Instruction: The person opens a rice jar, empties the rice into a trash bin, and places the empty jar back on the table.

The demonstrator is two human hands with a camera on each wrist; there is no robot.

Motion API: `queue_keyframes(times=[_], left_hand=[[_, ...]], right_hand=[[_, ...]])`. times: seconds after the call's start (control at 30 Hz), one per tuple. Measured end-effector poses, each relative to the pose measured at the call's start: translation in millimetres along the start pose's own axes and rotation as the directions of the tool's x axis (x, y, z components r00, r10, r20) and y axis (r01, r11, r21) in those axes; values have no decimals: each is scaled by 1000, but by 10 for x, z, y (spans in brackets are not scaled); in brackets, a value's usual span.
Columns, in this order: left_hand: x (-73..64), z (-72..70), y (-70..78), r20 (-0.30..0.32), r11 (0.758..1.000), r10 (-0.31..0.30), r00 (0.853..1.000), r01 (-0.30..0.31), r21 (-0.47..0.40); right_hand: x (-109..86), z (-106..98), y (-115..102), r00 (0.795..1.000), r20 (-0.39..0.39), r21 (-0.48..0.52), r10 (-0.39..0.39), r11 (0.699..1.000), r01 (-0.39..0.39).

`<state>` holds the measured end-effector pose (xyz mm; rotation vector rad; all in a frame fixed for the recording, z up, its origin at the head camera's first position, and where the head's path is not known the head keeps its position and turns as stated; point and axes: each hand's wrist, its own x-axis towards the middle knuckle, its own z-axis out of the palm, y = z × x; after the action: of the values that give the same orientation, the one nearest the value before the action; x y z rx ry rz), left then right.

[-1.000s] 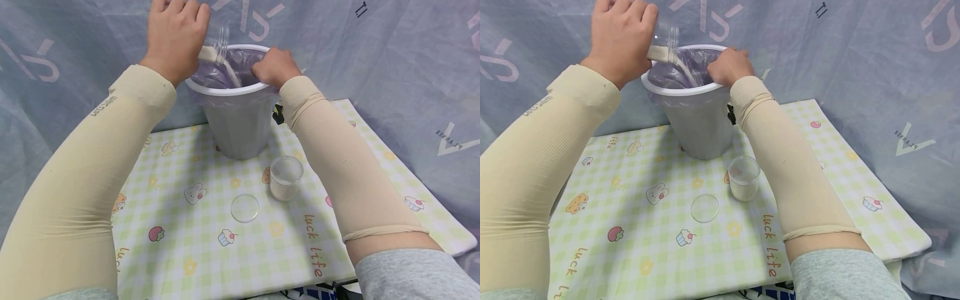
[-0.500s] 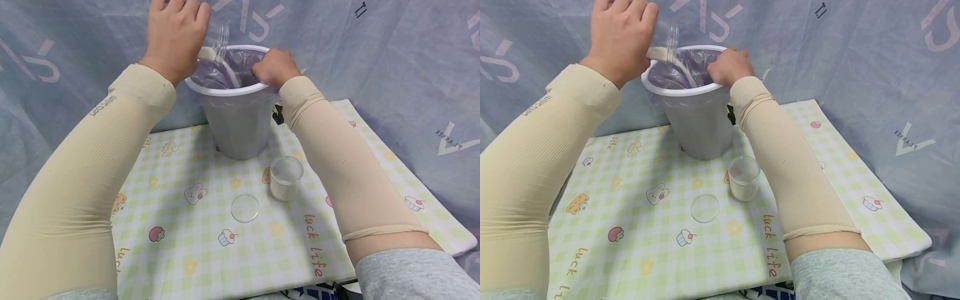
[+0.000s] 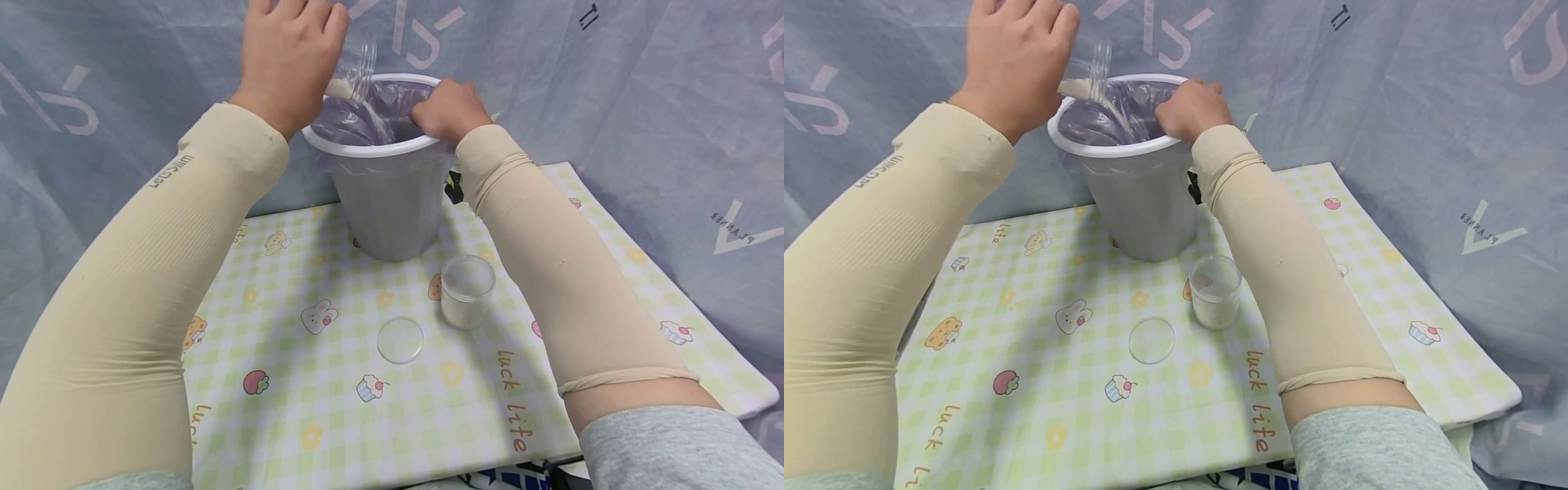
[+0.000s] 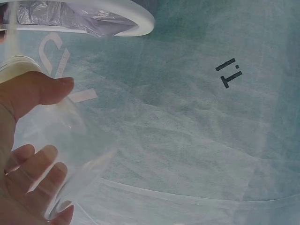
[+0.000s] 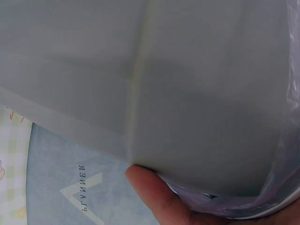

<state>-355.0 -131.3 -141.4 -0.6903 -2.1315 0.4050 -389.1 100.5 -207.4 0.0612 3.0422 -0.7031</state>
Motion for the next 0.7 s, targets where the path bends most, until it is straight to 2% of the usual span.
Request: queue_keyframes(times=[0.33, 0.4, 0.6, 0.7], left_hand=[[18, 4, 18, 24, 999, 4, 1000, -5, 39], [25, 9, 25, 10, 999, 12, 1000, -13, 40], [72, 37, 66, -100, 997, 61, 993, -57, 42], [84, 40, 88, -116, 995, 88, 989, -83, 47]], right_hand=[[1, 2, -9, 1000, 4, 2, 3, 1000, -3], [-1, 2, -8, 1000, 5, 1, 4, 1000, -4], [-2, -5, -10, 1000, 3, 0, 6, 1000, -6], [-1, -11, -13, 1000, 1, -1, 8, 1000, -8]])
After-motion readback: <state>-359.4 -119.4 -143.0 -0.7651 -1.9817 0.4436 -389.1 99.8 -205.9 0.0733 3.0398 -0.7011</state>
